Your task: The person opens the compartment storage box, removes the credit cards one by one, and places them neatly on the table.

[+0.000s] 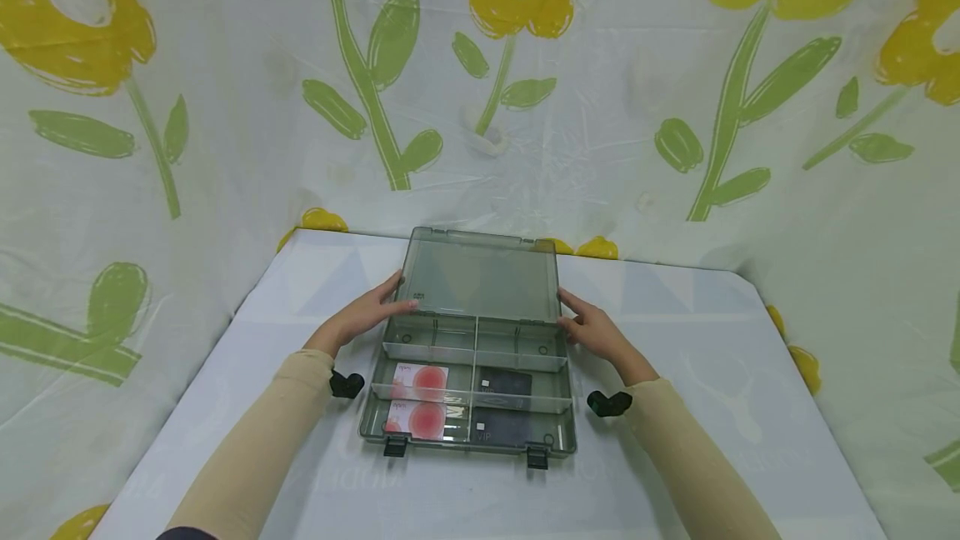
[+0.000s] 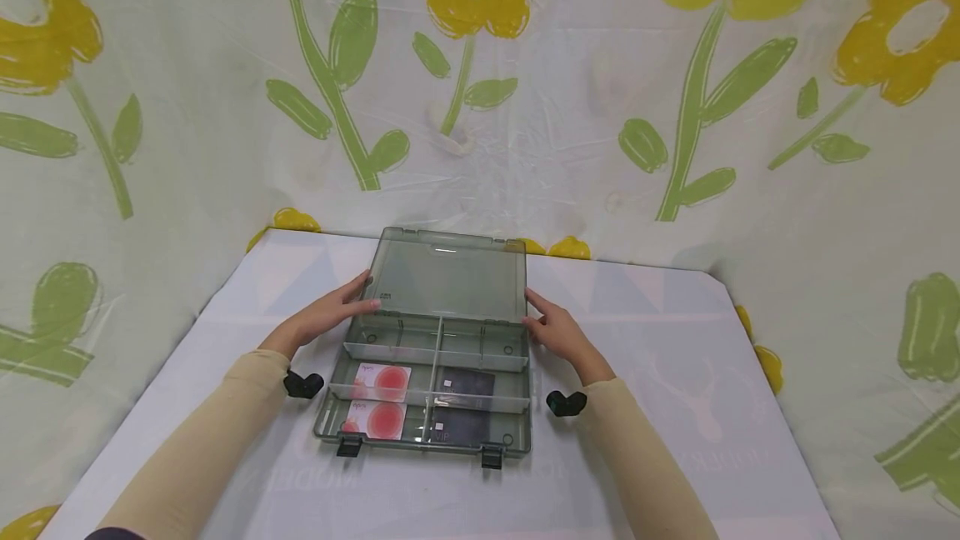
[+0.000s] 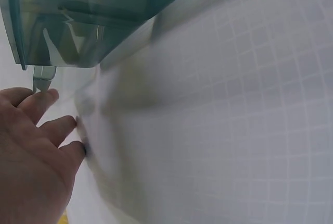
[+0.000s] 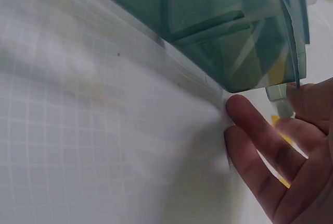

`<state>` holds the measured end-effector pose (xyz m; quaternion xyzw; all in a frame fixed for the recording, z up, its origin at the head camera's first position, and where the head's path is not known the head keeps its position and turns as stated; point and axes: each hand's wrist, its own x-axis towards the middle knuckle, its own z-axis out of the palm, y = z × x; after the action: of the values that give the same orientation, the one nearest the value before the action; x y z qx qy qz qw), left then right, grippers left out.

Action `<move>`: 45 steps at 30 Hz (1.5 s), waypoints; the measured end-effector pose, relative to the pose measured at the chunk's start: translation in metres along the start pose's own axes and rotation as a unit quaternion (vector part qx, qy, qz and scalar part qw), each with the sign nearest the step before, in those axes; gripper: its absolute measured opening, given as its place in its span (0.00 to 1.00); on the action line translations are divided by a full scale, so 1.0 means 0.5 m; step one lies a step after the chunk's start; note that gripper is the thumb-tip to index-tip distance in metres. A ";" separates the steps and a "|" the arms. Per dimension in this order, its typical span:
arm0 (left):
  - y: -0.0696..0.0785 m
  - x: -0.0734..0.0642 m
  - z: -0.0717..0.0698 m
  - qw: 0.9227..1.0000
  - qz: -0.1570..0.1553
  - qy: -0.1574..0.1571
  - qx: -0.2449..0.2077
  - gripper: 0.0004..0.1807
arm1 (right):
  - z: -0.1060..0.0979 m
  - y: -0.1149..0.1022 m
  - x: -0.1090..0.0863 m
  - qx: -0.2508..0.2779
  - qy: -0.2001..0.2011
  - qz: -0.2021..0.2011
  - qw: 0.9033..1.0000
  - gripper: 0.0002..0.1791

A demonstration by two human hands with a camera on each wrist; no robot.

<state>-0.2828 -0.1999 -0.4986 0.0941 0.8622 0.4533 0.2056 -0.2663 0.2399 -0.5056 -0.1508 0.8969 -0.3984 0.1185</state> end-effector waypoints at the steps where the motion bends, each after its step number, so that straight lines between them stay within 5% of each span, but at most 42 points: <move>1: 0.000 -0.001 0.000 1.000 -0.003 -0.001 -0.001 0.55 | 0.000 0.000 0.000 -0.001 -0.001 0.000 1.000 0.35; 31: -0.012 -0.005 0.004 1.000 0.000 -0.007 -0.001 0.48 | 0.002 -0.005 -0.009 -0.004 -0.004 0.023 1.000 0.33; 45: -0.023 -0.034 0.009 1.000 0.010 0.002 0.014 0.45 | 0.003 -0.005 -0.020 0.024 0.019 0.024 0.999 0.30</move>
<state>-0.2654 -0.2090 -0.5058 0.1052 0.8679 0.4433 0.1979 -0.2561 0.2408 -0.5040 -0.1186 0.8924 -0.4200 0.1148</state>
